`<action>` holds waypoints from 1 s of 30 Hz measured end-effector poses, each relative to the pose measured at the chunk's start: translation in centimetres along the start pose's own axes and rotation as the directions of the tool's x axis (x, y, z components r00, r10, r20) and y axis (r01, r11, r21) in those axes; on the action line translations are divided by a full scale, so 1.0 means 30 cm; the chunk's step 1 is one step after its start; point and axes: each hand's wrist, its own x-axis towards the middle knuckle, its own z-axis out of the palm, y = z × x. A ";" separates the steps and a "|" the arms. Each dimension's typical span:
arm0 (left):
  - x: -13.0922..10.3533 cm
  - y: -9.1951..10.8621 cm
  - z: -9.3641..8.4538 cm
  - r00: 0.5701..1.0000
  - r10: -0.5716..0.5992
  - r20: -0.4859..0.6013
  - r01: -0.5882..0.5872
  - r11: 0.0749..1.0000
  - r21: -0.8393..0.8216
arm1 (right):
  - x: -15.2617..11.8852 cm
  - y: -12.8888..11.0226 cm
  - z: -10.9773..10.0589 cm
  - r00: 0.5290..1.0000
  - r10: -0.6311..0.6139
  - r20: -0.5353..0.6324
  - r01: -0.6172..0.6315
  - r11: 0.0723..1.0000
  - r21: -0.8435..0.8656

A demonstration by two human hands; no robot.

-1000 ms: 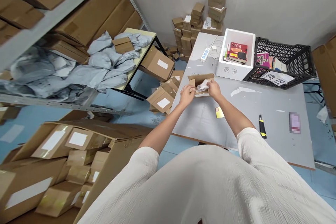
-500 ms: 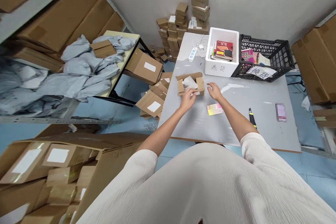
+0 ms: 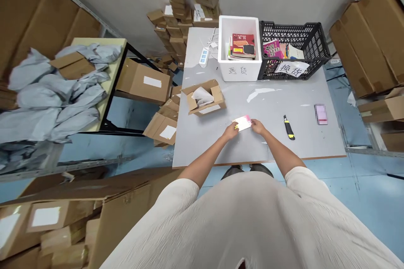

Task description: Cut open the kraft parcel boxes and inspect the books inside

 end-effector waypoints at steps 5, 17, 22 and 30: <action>0.005 -0.041 0.061 0.996 -0.079 0.036 0.078 0.997 0.003 | 0.017 0.042 0.058 0.999 0.005 0.043 -0.008 0.999 0.052; 0.000 -0.103 0.100 0.999 -0.033 0.044 0.034 0.999 -0.030 | 0.005 0.062 0.052 0.955 0.293 -0.050 -0.283 0.947 0.154; 0.033 -0.091 0.116 0.999 -0.026 0.019 0.029 0.984 -0.175 | -0.014 0.011 0.036 0.968 0.226 -0.109 -0.210 0.967 0.144; 0.080 -0.045 0.072 0.995 -0.025 -0.094 -0.007 0.946 -0.325 | -0.083 -0.068 -0.003 0.908 -0.378 -0.180 0.292 0.879 -0.376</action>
